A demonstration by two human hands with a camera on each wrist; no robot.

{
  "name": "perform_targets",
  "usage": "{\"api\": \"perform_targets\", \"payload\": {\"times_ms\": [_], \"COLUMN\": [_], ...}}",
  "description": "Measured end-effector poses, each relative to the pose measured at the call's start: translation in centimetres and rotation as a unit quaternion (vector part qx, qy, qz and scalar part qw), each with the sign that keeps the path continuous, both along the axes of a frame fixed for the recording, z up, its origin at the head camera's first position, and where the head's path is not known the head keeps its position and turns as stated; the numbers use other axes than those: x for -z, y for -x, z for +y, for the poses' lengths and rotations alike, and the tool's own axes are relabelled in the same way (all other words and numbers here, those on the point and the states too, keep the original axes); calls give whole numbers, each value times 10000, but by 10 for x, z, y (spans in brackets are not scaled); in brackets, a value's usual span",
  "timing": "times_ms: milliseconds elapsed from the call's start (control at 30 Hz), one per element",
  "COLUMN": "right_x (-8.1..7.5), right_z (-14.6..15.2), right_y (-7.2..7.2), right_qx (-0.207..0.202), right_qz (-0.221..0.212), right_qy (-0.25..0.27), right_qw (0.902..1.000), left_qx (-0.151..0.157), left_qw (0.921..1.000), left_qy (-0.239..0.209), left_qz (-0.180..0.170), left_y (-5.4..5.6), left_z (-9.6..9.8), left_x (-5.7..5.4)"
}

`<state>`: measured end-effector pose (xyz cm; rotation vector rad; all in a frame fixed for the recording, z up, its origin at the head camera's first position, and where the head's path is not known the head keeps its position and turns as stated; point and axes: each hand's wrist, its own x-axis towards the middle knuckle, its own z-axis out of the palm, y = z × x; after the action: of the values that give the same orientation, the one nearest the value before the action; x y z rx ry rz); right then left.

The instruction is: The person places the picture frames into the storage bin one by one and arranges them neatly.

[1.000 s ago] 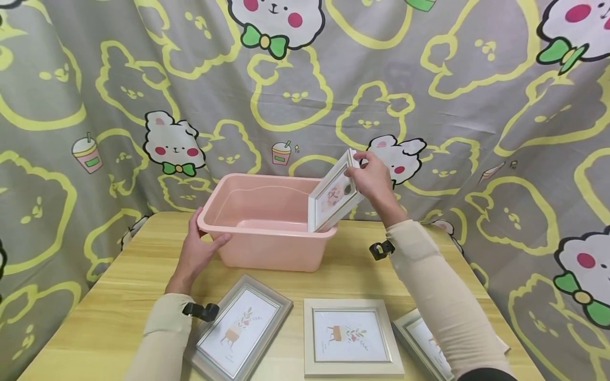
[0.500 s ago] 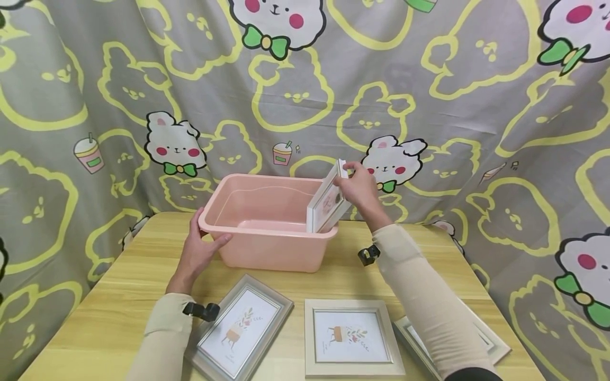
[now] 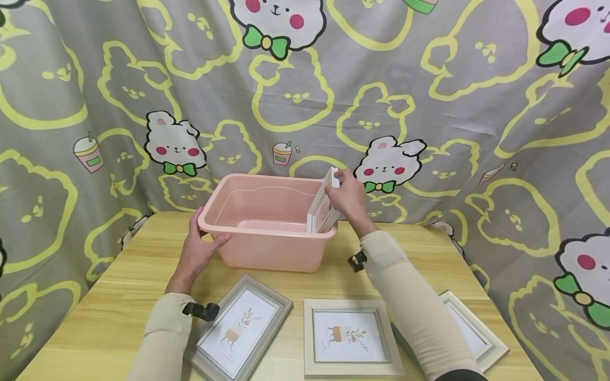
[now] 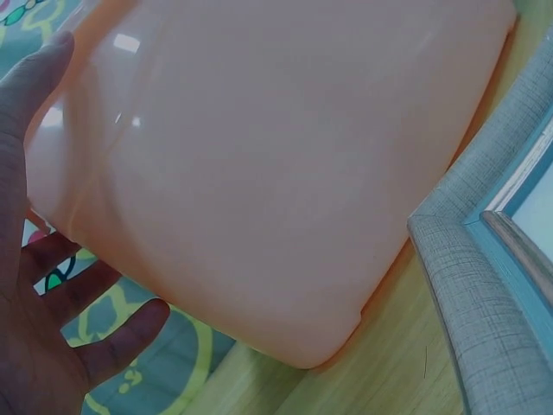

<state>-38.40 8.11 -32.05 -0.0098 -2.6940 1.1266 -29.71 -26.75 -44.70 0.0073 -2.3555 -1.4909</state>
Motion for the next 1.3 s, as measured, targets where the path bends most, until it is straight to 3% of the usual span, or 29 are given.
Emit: {"api": "perform_targets", "payload": {"times_ms": [400,667,900,1300], "right_x": [14,21,25,20], "right_z": [-7,-11,-15,-13], "right_y": [3,4,4,-1], "right_qx": [92,45,-36,-108], "right_qz": [193,40,170,-316], "right_qy": [-299,-283,-347,-595], "right_qw": [9993,9996,9992,9977], "left_qx": [60,62,102,94], "left_qw": [10000,9999,9998,9998], "left_qy": [-16,-75,-98,-104], "left_qz": [-17,-36,-117,-142], "left_y": [-2,-1,-2,-1], "left_z": [2,0,-2,1], "left_x": [-5,-2,-3,-2]}}
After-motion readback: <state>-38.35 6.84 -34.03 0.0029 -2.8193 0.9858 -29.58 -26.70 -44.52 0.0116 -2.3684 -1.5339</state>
